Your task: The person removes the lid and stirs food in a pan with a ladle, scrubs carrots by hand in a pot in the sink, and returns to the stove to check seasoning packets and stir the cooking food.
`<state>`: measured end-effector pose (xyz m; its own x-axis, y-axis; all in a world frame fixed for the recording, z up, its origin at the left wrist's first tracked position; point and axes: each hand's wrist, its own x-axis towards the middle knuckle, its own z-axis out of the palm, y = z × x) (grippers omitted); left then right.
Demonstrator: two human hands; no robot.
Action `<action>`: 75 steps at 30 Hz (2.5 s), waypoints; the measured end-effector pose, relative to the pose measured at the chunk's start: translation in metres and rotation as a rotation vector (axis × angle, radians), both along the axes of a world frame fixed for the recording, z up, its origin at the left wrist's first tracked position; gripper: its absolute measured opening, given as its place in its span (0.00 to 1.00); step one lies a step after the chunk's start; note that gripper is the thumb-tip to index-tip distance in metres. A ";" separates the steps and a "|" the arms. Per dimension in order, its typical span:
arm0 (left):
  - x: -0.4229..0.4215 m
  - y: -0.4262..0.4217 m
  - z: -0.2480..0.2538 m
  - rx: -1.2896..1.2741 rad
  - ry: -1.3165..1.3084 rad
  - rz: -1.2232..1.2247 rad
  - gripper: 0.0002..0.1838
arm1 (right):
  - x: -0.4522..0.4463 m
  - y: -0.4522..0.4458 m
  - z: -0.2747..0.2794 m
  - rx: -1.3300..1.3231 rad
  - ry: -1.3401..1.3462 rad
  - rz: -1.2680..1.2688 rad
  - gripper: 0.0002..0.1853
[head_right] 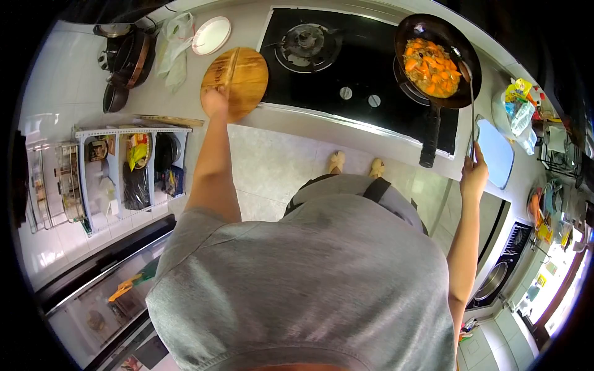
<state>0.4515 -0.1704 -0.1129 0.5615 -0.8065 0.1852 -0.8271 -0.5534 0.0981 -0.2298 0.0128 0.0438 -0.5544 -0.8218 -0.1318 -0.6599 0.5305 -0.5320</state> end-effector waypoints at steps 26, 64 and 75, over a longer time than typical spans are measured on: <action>-0.062 -0.005 0.120 -0.097 -0.030 -0.232 0.13 | 0.000 0.059 0.029 -0.162 -0.423 -0.133 0.22; -0.612 -0.128 0.102 0.122 -0.083 -1.144 0.11 | -0.174 0.225 0.009 -0.361 -0.968 -0.309 0.22; -0.611 -0.119 0.125 0.111 -0.032 -1.205 0.18 | -0.191 0.209 0.005 -0.209 -1.008 -0.259 0.22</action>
<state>-0.1592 -0.2896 0.0117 -0.5647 -0.8212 0.0823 -0.8188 0.5700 0.0686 -0.4205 0.2215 0.0485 -0.4291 -0.7538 -0.4977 0.2573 0.4262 -0.8673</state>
